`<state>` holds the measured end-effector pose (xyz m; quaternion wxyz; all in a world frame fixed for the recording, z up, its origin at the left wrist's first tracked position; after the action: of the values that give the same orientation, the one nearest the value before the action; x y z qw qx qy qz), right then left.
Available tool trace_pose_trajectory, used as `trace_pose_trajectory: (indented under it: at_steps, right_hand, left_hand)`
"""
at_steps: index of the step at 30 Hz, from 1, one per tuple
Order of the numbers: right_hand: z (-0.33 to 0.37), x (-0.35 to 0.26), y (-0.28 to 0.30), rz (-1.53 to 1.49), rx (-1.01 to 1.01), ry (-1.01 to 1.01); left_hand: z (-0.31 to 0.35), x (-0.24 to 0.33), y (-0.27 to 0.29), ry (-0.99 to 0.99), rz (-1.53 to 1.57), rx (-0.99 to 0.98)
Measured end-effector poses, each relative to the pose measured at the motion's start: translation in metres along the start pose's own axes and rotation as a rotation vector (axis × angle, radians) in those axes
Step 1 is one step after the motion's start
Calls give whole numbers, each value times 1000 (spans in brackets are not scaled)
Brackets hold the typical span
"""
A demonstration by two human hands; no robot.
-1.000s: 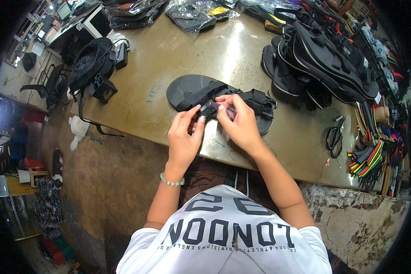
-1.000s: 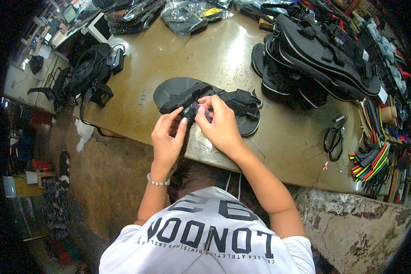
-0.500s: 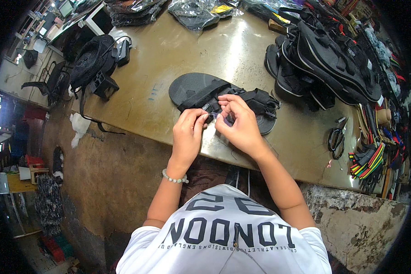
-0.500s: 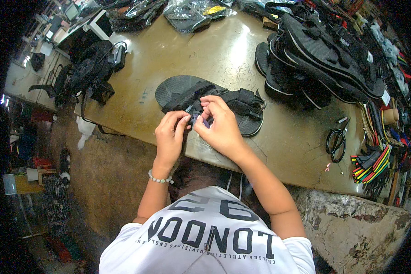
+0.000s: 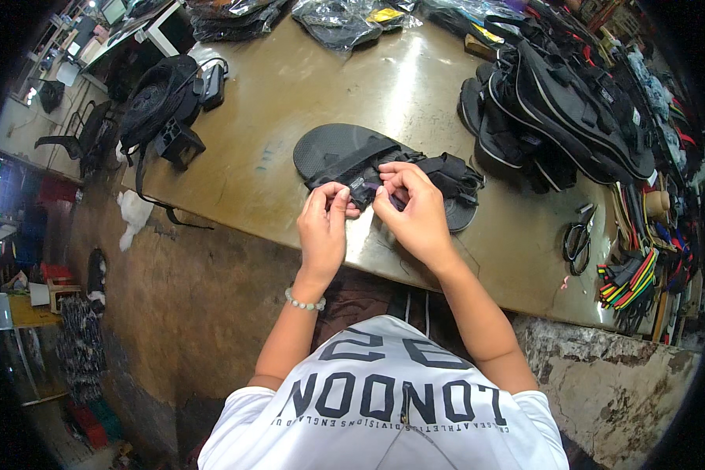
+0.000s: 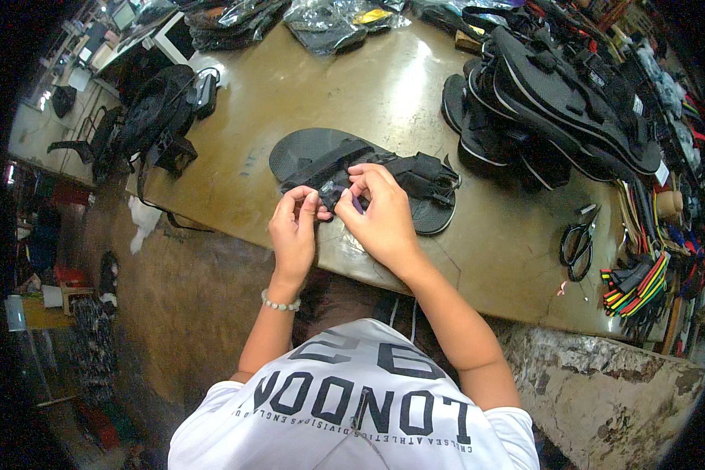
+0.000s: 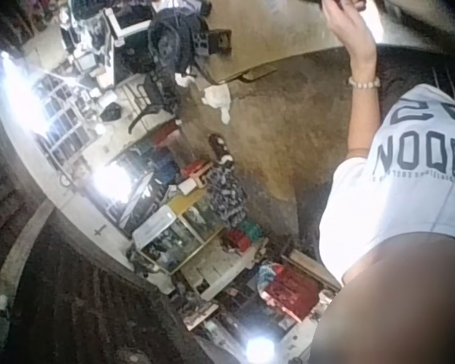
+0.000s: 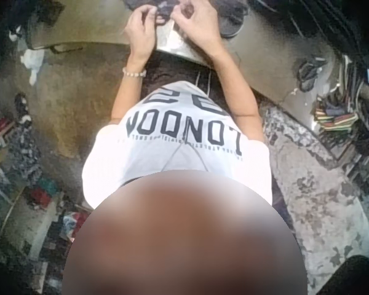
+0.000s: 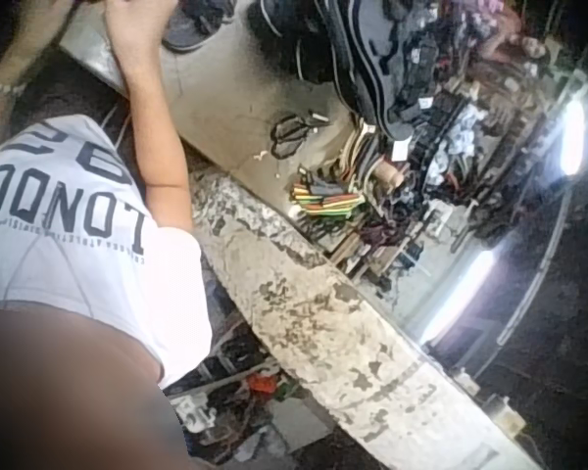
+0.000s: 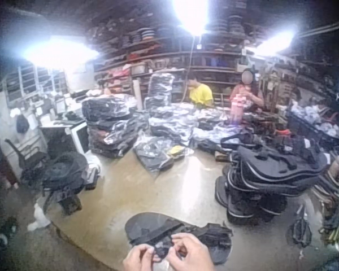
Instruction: The person assembles black sandals by threading straps through buckles and securing them. They handle multiple sandals one at a time, adjusting and tightening the straps, then placing finished units into a pile on the table.
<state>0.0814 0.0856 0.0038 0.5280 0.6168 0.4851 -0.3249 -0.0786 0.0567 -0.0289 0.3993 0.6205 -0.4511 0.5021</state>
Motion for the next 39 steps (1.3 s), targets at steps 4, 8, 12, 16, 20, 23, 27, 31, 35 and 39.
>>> trace_pose_trajectory:
  at_steps: [4,8,12,16,20,23,27,31,35,39]
  right_hand:
    - [-1,1,1,-91,8,-34]
    - [1,0,1,-92,15,-33]
    - [2,-1,1,-102,8,-29]
    - [0,1,0,-29,-19,-29]
    - [-1,-8,2,24,48,105]
    - [0,-7,-1,81,48,113]
    - [1,-7,-2,128,45,116]
    - [0,-6,-3,64,33,75]
    - [2,-13,-6,235,-5,86]
    - [4,-20,-7,322,-1,107]
  left_hand:
    - [4,27,-4,-181,-172,-19]
    - [5,41,-12,-268,-343,-66]
    - [10,52,-23,-445,-602,-23]
    - [7,10,-16,-42,-255,-42]
    - [10,18,-13,-151,-313,-19]
    - [9,14,-12,-124,-291,-25]
    - [9,11,-11,-104,-255,-25]
    - [6,3,-10,-29,-114,-22]
    - [7,4,-9,-54,-109,-21]
    - [8,0,-8,-65,-121,-13]
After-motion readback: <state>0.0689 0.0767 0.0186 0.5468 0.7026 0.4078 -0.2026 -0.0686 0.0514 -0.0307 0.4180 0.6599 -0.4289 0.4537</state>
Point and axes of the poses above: each hand's wrist, its own z-axis away from the middle knuckle, its own y-axis out of the back of the hand, x = y × z, the point moved 10 cm from there along -z, towards the middle knuckle, and after that the axes turned 3 degrees about z, right-handed, at the moved point
